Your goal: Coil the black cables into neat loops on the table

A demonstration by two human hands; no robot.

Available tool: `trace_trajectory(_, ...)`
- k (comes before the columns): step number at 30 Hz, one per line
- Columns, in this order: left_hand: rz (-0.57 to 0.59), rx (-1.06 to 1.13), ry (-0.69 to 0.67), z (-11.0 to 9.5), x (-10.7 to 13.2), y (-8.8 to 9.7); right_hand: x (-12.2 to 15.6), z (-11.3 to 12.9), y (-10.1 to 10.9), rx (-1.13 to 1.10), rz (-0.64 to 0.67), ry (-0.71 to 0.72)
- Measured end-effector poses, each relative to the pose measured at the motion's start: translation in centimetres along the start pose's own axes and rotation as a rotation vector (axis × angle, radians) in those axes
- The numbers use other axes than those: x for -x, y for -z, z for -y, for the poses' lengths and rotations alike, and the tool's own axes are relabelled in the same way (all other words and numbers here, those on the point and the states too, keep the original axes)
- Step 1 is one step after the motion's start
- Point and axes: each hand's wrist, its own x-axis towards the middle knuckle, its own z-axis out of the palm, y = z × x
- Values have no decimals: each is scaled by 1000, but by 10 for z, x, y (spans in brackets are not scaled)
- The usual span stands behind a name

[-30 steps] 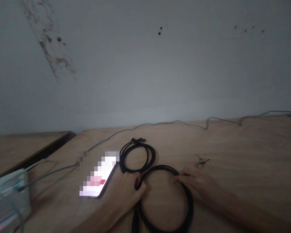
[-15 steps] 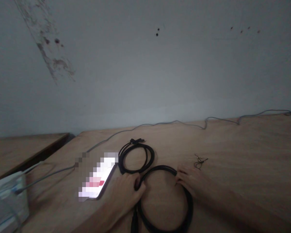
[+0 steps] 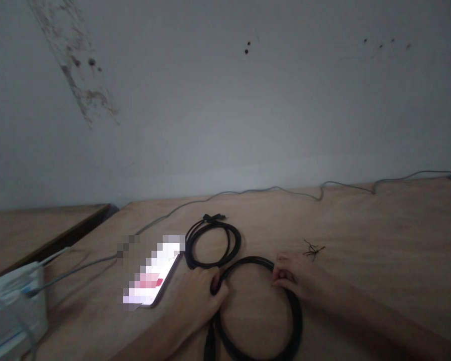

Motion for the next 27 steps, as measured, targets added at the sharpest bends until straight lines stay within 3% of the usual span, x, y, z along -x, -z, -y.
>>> trace_trajectory(18,-11,-53,19,5,-1,1,10,12,10,-140,-101,-93)
trace_trajectory(27,43,267,-154,1,7,4,12,8,8,-52,-136,-23)
